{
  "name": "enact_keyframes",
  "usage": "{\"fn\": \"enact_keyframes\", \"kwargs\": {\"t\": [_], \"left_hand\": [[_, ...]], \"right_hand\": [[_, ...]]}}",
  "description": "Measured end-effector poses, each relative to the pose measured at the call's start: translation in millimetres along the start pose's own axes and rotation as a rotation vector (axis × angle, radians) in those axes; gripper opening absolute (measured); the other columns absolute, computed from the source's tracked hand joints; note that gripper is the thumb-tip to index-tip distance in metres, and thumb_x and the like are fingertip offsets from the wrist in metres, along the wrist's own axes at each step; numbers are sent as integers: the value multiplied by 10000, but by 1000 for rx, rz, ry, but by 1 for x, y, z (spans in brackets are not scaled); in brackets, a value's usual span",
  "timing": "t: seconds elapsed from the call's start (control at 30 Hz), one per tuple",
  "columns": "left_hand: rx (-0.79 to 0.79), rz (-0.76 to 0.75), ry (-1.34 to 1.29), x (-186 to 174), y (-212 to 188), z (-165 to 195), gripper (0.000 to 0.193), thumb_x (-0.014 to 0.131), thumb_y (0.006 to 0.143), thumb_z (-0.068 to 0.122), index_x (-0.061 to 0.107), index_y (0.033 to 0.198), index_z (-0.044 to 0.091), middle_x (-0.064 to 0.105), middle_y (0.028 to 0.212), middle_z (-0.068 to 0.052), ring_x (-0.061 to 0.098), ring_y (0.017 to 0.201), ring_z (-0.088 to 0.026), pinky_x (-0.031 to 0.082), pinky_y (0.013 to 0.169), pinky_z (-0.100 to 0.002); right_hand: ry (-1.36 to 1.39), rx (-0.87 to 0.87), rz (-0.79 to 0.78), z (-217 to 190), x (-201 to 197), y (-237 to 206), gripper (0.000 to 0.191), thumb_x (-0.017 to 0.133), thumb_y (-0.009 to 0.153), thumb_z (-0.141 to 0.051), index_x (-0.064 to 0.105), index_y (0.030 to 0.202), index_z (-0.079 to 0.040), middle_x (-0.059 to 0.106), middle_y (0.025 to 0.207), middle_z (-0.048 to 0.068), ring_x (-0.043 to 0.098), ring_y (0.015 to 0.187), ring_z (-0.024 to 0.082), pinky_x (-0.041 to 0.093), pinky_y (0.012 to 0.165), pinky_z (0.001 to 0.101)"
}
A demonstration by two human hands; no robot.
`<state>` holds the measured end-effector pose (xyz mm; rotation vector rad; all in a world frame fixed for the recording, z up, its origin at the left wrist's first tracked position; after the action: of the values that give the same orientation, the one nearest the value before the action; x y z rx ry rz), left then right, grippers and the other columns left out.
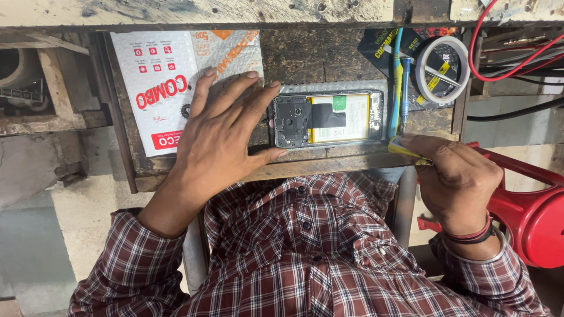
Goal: The person uses a screwdriver to tighten screws on a smartphone chassis, then uses a yellow tool to press down internal components. They place a teal back cover onto the phone, align it, and remove it. Finally, they use a screwdriver to tighten screws on a small metal bracket.
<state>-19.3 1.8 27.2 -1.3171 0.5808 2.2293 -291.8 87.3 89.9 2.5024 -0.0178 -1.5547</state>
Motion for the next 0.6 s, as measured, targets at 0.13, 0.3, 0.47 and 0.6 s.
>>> {"fn": "enact_keyframes", "kwargs": {"t": [0.13,0.3,0.47,0.6], "left_hand": [[-4,-13,-15,1,0,-1,1040,817,758,631,429,1563,99,685,1337,-142,445,1453,-229,66,1282,-531],[6,-3,-10,-1,0,1,1065,793,750,660,414,1574,102,669,1376,-132,435,1460,-229,68,1282,-530],[9,-7,-28,-2,2,2,1074,788,740,658,400,1570,95,663,1369,-129,440,1444,-249,75,1267,-540],[16,-1,-34,-5,1,3,1066,794,742,644,405,1574,101,666,1372,-127,448,1441,-247,84,1273,-535]], "right_hand": [[3,-9,0,-4,2,2,316,716,835,104,770,1087,-81,779,1109,55,758,921,186,572,774,259],[-2,-44,4,-11,3,5,298,724,856,106,766,1086,-78,775,1102,58,761,948,193,584,800,269],[23,-47,-11,-16,7,8,341,707,844,105,765,1123,-83,774,1088,65,766,968,205,594,820,277],[39,-63,-16,-23,10,12,315,696,885,119,767,1119,-79,778,1088,67,770,971,203,598,828,273]]}}
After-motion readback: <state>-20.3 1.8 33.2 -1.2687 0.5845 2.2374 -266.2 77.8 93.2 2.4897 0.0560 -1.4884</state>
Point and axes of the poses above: each hand's wrist, its own y-axis towards the middle knuckle, its own x-axis out of the palm, z = x × y, the point moved 10 cm from there along y, towards the middle knuckle
